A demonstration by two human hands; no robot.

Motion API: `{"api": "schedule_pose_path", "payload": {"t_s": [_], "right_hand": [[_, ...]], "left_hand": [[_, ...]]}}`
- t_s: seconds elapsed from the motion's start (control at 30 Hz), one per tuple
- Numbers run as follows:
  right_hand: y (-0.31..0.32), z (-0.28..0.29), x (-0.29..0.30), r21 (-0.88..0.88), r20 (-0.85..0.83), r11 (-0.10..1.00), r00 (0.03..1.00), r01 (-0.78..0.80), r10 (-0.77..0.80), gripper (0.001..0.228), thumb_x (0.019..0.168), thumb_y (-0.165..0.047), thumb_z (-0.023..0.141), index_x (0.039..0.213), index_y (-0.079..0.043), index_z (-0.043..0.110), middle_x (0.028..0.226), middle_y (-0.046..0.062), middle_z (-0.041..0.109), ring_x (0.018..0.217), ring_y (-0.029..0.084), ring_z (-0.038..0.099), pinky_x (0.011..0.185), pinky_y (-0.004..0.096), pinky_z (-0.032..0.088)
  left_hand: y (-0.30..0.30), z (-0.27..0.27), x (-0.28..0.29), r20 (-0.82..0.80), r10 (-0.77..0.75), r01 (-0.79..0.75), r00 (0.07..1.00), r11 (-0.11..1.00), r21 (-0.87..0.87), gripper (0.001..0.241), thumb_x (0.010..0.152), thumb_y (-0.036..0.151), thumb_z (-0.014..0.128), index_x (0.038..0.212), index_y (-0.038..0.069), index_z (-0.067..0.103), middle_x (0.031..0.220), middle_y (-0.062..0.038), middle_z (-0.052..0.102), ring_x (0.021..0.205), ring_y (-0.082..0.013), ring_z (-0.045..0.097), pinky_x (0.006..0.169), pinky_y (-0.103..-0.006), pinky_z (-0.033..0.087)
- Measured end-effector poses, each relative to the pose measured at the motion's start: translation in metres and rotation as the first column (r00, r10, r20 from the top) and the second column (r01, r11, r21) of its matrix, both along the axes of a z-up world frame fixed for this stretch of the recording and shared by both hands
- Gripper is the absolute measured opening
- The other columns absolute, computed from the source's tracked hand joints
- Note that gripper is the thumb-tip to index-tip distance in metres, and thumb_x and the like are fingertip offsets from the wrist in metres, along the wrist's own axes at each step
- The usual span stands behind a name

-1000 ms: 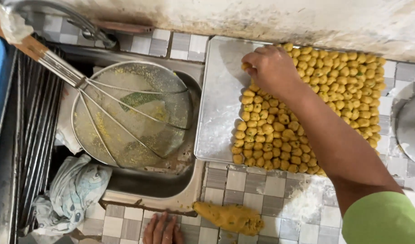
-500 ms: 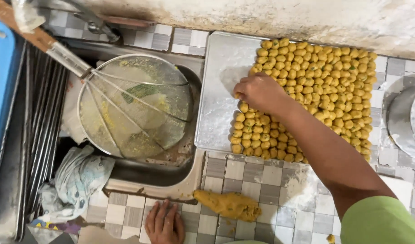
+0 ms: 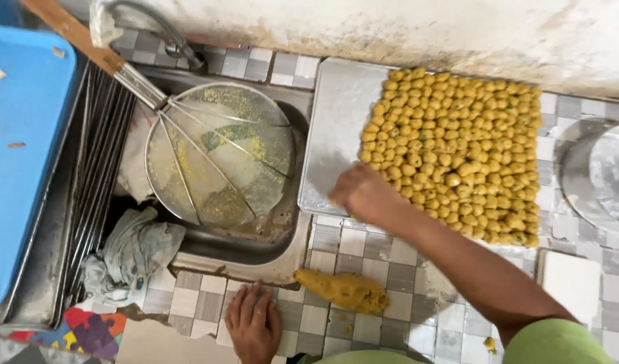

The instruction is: The person portions a yellow dough mixture into small balls, weighs each on a digital scale, and places them on a metal tray. The person uses a scale to ensure consistent size and arranges the balls in rows on the tray.

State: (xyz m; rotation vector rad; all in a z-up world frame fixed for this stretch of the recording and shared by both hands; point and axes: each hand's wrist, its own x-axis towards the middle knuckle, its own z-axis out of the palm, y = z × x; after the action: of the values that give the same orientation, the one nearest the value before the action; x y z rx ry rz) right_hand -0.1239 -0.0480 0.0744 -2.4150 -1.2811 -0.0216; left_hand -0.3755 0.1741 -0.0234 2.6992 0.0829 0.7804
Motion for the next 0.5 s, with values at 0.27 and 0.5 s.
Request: {"api": "schedule_pose_path", "payload": {"t_s": [0.27,0.5], "right_hand": [[-0.023,-0.048,-0.036,-0.226,0.029,0.974,0.999,0.025,-0.019,0.037,0.077,-0.003,0.059,0.111,-0.013,0.065,0.116,0.011,0.059,0.110,0.037,0.048,0.095,0.057,0.031],[-0.100,0.031,-0.021,-0.248,-0.099,0.718,0.720,0.651,-0.687,0.038,0.075,0.012,0.053,0.105,-0.008,0.061,0.126,0.015,0.055,0.109,0.024,0.054,0.075,0.031,0.055]], "left_hand": [[-0.003,0.004,-0.001,0.089,-0.041,0.036,0.995,0.998,0.056,0.014,0.085,0.019,0.057,0.095,0.014,0.066,0.111,-0.006,0.064,0.109,-0.0273,0.057,0.092,-0.0380,0.041],[0.000,-0.003,-0.006,0.106,-0.034,0.027,0.994,0.998,0.063,0.016,0.085,0.016,0.057,0.098,0.017,0.067,0.112,-0.005,0.064,0.108,-0.0265,0.059,0.092,-0.0360,0.040]]}}
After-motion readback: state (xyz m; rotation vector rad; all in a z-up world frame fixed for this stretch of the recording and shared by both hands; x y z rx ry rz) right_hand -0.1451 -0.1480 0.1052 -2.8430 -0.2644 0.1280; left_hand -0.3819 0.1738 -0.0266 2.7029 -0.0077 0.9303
